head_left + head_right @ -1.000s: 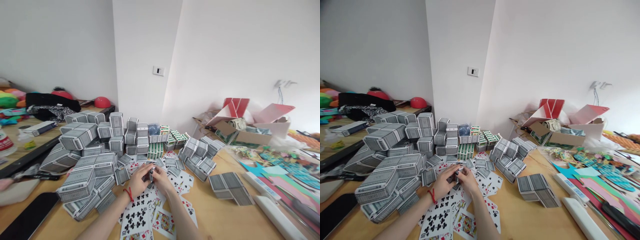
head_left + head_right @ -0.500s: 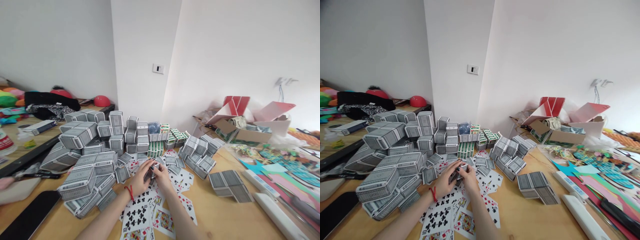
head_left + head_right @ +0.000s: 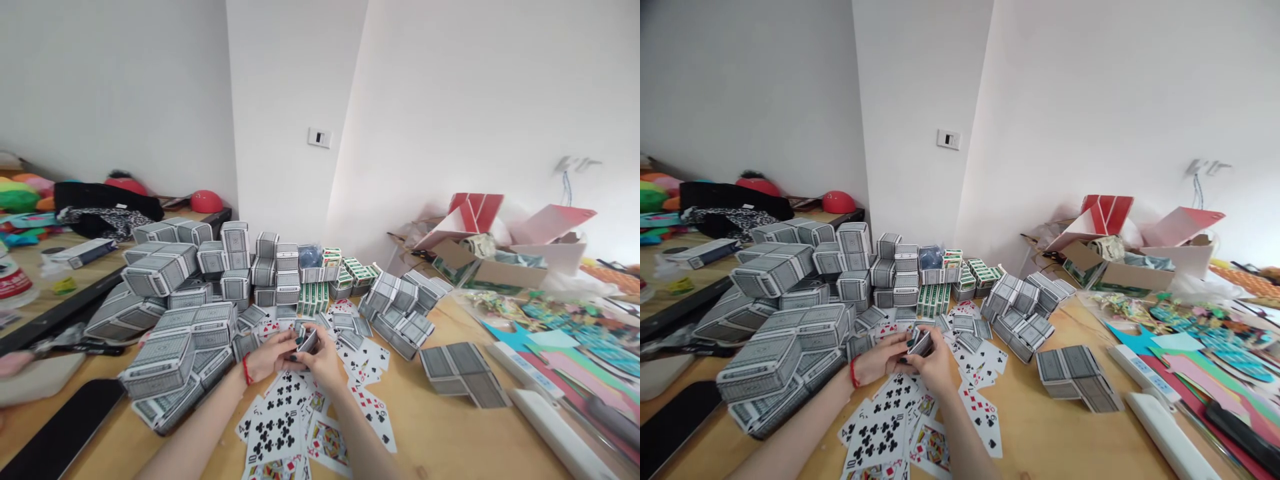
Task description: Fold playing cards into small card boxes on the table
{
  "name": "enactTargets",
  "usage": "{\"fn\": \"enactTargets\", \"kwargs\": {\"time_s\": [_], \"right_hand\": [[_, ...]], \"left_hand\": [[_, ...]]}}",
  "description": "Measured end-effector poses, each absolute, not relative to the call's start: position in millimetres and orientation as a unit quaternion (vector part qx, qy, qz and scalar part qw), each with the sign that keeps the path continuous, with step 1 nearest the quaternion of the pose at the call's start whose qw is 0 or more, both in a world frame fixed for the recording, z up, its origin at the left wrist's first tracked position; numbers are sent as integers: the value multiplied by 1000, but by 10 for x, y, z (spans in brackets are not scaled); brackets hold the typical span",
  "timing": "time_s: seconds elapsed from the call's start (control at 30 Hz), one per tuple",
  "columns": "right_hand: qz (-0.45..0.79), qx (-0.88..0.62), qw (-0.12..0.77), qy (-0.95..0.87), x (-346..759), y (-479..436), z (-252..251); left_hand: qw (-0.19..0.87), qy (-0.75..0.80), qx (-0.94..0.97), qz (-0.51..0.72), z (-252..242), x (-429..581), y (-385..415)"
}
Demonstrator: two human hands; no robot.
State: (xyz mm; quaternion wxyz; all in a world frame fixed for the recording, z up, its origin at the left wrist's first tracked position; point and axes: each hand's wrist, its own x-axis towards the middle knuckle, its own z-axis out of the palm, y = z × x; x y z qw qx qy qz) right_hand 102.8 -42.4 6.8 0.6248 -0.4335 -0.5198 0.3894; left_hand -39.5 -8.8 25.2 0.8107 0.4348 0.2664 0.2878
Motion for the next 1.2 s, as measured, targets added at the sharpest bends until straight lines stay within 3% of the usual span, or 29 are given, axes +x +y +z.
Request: {"fn": "enactTargets", "kwargs": {"time_s": [0.43,0.73,0.93,1.2], "right_hand": [[560,-391,620,-387,1225,-288,-35],[576,-338,650,-363,1216,-342,68],[579,-329,619,-417,1232,-379,115],[581,-343,649,-352,1234,-339,65]], "left_hand": [[767,268,464,353,143,-352,-52],[633,299,591,402,-13,-237,-26],[566,327,630,419,-19,-223,-100],[386,375,718,442,-24,-235,-104]]}}
